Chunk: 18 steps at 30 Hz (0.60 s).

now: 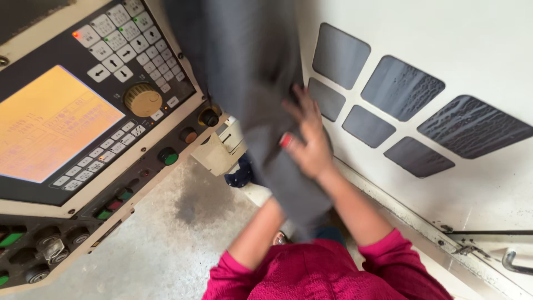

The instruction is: The person organizes cylindrical metal rods from a green bin and a cardboard box, using a caliper to measure them and an air blower to clean them. They then load the rods into a CNC machine and wipe the machine's exterior with a cloth.

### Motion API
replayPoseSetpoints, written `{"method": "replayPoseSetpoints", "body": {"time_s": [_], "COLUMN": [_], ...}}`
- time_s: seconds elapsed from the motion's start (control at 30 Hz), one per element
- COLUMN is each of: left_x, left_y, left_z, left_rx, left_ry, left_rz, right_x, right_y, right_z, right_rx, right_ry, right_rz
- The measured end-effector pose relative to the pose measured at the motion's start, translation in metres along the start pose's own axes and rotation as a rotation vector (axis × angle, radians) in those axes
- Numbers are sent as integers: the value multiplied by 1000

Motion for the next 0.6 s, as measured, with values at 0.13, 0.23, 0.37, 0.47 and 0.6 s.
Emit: {"method": "replayPoseSetpoints", "body": {"time_s": [0.13, 0.23, 0.37, 0.47, 0.6], "left_x": [-3, -32, -49, -45, -59], "left_y": [-9, -33, -44, -14, 16], "left_z": [-17, 0, -21, -55, -98], "left_rx": [-200, -108, -83, -245, -722], "left_ry": [-63, -156, -140, -183, -189], "left_rz": [211, 132, 46, 36, -78], "right_x": [26, 56, 63, 46, 25], "right_y": [-36, -4, 5, -38, -106], "right_z": [-13, -86, -115, -81, -75], "right_rx": [482, 233, 19, 186, 360], "right_ry": [133, 129, 108, 36, 26], "right_rz": [338, 266, -114, 2, -50]}}
Point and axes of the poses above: each hand's wrist, its own z-axis towards the middle knuckle, its own x-axis out of the palm, y = z × x, the point moved 1 cm from there along z, towards the middle knuckle, and after that the axes turned 10 degrees about x, right-handed, at the moved point
